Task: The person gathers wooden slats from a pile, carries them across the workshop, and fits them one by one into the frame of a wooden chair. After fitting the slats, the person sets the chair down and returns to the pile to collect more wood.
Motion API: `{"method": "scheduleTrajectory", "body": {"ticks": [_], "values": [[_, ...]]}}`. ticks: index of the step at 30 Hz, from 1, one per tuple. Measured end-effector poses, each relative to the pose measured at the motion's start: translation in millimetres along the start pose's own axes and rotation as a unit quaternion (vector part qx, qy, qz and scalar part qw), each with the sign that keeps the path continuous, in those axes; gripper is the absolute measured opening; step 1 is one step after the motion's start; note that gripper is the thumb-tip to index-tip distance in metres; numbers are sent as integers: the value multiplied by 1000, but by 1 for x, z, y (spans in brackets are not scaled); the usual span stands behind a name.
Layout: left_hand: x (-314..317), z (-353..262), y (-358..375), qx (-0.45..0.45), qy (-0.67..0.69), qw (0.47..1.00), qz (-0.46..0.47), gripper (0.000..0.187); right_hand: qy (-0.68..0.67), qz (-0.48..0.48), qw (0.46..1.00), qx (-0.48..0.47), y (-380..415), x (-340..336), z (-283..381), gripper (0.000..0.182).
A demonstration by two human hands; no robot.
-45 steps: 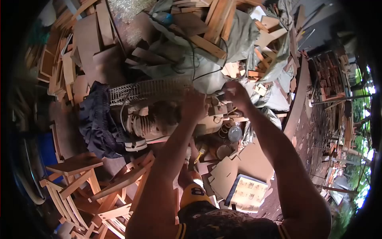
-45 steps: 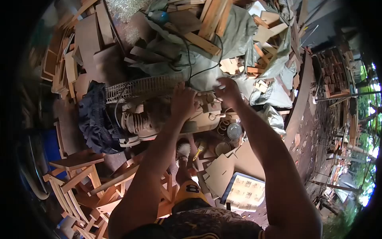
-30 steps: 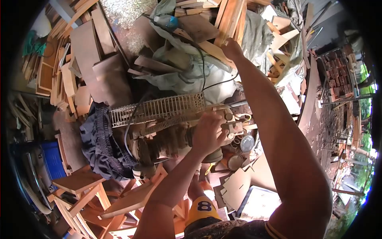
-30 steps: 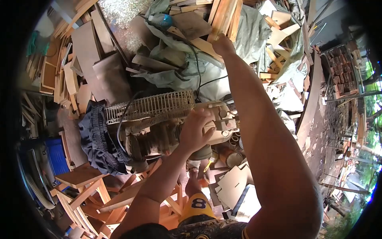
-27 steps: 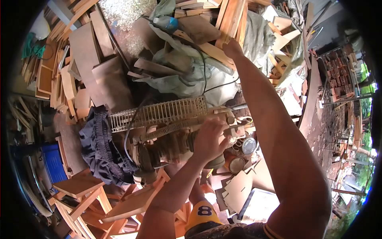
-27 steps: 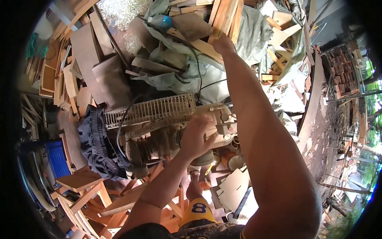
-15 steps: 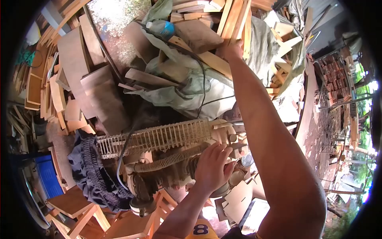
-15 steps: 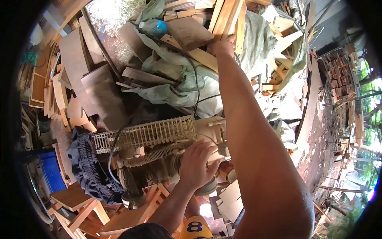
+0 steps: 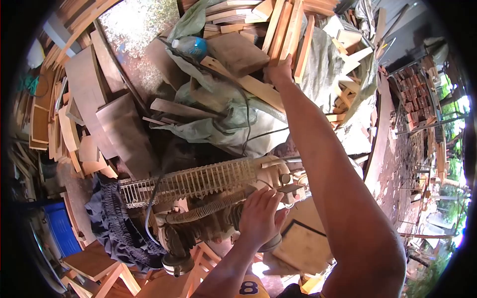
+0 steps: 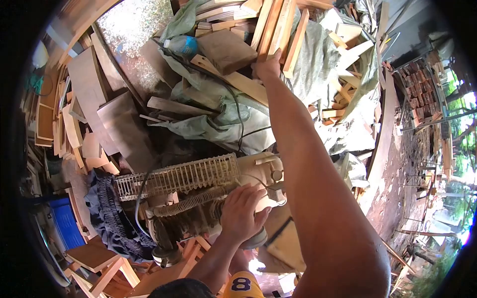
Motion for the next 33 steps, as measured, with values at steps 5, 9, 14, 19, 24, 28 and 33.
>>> {"method": "scheduleTrajectory", "body": {"ticks": [5, 9, 14, 19, 24, 28, 33], "values": [[0, 0, 2, -6, -6, 1000, -2, 38, -80, -9, 991, -110, 8, -26, 2, 111], [1, 2, 5, -11, 13, 1000, -14, 36, -277, 181, 944, 0, 41, -61, 27, 81], [1, -2, 3, 1, 3, 999, -43, 33, -466, 256, 847, 24, 127, -119, 33, 59], [5, 0, 7, 8, -6, 999, -32, 39, -251, 259, 932, 39, 249, -191, 8, 74], [8, 7, 13, 22, 0, 999, -33, 62, -45, 313, 948, -36, 378, -236, -9, 97], [1, -5, -1, -64, 573, 815, -64, 71, -2, 383, 924, 0, 441, -214, -16, 96], [-29, 1, -28, -233, 642, 730, -12, 49, -28, 361, 915, -177, 415, -178, -45, 86]]}}
Point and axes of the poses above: each hand's wrist, its own y-axis away from the middle knuckle, its own x-axis out of the palm, z = x × y, the point moved 1 cm from there along -y, towards the middle knuckle, and after that the axes turned 6 degrees about -y, right-handed, at the moved point
